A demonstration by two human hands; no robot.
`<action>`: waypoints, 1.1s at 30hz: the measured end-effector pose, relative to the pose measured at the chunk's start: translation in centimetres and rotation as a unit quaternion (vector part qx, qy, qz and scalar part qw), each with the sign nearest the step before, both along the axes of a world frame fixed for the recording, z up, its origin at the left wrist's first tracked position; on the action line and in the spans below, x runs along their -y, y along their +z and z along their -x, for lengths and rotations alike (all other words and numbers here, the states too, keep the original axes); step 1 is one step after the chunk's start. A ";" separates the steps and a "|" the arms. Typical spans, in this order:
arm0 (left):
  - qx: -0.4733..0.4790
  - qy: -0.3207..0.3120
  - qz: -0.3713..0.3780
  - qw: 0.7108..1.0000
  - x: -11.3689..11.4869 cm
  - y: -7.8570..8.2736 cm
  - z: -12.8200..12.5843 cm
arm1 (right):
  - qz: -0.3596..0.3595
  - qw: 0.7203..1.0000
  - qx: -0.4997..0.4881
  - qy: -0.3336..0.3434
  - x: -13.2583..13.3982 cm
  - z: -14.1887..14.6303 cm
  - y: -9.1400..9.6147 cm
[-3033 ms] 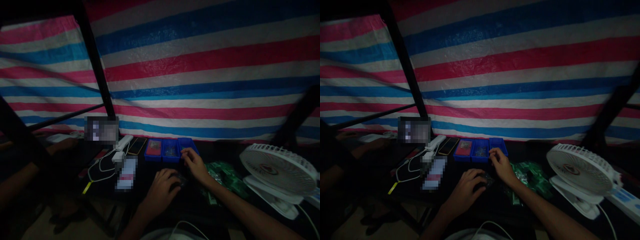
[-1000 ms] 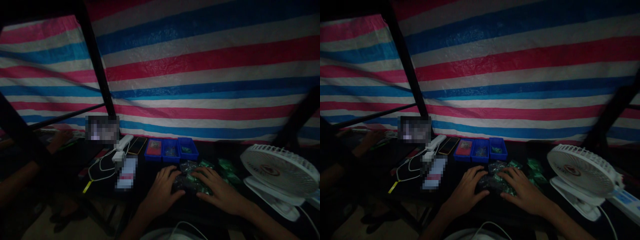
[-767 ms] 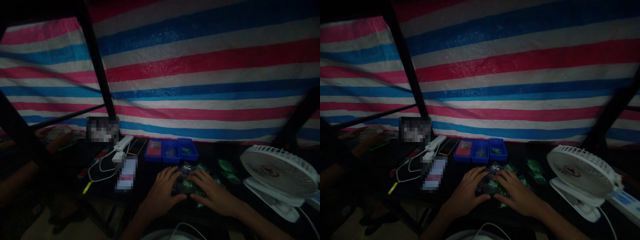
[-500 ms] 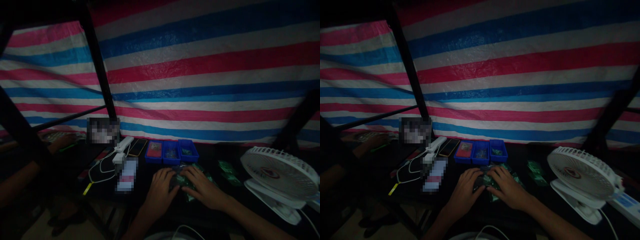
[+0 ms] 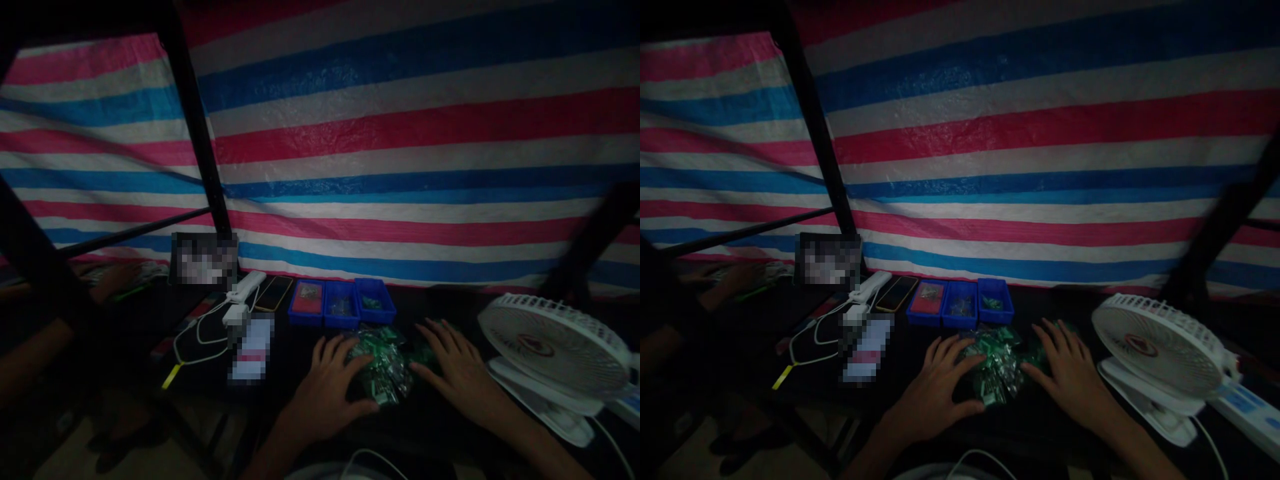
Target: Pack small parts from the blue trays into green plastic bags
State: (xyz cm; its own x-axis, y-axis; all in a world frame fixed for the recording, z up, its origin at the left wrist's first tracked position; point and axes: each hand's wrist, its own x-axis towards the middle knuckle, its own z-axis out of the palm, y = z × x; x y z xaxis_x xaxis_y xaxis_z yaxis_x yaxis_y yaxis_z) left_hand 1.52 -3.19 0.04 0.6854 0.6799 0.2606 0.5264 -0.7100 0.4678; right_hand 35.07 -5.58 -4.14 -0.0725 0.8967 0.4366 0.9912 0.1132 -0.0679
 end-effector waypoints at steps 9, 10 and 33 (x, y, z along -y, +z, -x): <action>0.010 0.003 0.016 1.000 0.0 -0.1 -0.1 | 0.056 0.997 -0.050 0.012 0.2 -0.7 -1.1; 0.014 0.005 0.016 1.000 -0.1 -0.1 -0.1 | 0.056 0.996 -0.062 0.025 0.7 -0.2 -0.7; 0.020 0.010 0.021 1.000 -0.1 -0.2 -0.2 | -0.013 0.997 -0.070 0.021 -1.1 0.4 1.0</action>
